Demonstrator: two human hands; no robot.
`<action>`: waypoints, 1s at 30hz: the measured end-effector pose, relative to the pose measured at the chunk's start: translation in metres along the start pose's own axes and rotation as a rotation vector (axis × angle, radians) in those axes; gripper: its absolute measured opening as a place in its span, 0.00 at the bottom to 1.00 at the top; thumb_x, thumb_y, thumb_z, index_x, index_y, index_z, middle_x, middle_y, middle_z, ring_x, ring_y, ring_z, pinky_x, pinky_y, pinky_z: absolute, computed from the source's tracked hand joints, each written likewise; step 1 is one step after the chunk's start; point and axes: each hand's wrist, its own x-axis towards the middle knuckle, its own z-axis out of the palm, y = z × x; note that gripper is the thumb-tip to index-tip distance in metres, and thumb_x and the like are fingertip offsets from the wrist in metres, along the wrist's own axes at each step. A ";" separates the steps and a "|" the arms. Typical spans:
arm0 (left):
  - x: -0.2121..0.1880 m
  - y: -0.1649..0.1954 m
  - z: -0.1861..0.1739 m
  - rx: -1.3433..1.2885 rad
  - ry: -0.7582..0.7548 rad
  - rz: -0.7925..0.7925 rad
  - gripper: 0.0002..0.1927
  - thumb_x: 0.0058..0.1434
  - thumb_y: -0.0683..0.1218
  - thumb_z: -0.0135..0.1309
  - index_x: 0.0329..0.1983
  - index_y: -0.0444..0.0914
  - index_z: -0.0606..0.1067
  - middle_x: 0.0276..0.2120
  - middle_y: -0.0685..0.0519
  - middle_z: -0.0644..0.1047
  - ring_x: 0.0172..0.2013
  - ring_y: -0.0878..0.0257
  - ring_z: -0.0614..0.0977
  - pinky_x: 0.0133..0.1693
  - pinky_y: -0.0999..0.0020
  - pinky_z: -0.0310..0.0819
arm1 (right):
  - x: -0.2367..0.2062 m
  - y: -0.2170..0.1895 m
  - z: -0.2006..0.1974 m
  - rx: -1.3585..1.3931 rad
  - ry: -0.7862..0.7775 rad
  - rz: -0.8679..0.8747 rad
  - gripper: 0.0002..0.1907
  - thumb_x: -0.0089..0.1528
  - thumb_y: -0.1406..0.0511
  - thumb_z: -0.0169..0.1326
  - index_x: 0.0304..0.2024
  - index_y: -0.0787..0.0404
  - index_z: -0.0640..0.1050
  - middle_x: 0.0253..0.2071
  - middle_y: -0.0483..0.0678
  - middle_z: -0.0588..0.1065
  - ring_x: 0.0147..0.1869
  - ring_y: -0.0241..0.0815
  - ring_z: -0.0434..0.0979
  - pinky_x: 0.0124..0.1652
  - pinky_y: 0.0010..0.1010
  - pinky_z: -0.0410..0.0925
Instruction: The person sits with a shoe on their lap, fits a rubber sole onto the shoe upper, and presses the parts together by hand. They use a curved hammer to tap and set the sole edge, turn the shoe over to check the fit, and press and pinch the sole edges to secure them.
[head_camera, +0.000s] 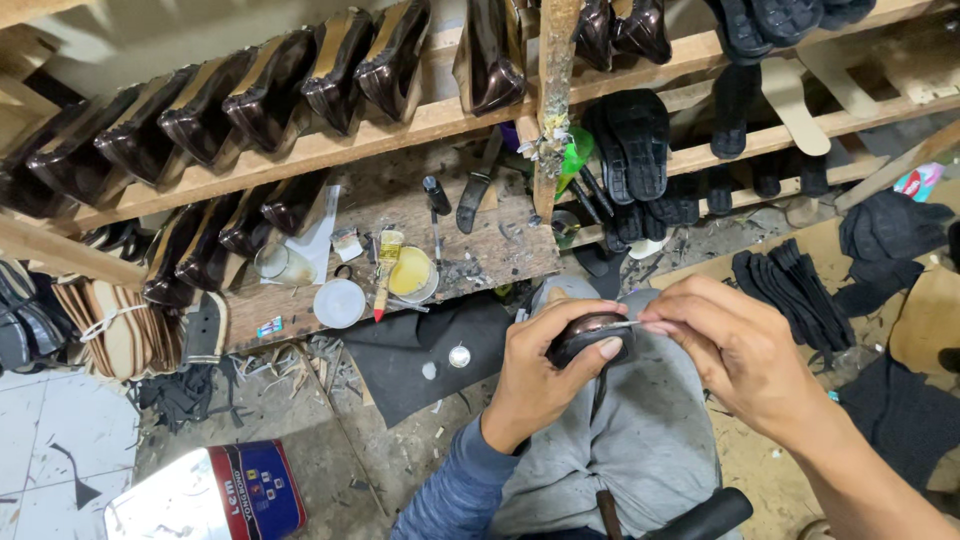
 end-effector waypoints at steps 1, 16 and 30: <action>0.000 -0.001 0.000 -0.003 -0.008 -0.002 0.15 0.63 0.40 0.61 0.53 0.33 0.78 0.46 0.49 0.83 0.45 0.62 0.84 0.50 0.69 0.78 | 0.001 0.000 -0.001 0.002 -0.020 -0.019 0.09 0.56 0.73 0.61 0.39 0.65 0.79 0.38 0.49 0.77 0.41 0.45 0.80 0.40 0.31 0.72; 0.002 -0.010 -0.005 -0.063 -0.018 -0.037 0.15 0.65 0.42 0.60 0.54 0.33 0.78 0.48 0.48 0.84 0.47 0.63 0.86 0.52 0.70 0.79 | 0.019 0.005 -0.009 -0.020 -0.180 -0.161 0.16 0.49 0.76 0.60 0.41 0.65 0.79 0.38 0.50 0.78 0.40 0.49 0.81 0.37 0.35 0.73; 0.002 -0.012 -0.007 -0.101 -0.013 -0.054 0.15 0.65 0.42 0.59 0.54 0.33 0.78 0.47 0.48 0.84 0.48 0.63 0.86 0.53 0.70 0.80 | 0.021 -0.001 -0.012 -0.125 -0.154 -0.189 0.21 0.47 0.77 0.59 0.43 0.60 0.81 0.35 0.48 0.74 0.34 0.49 0.79 0.33 0.36 0.72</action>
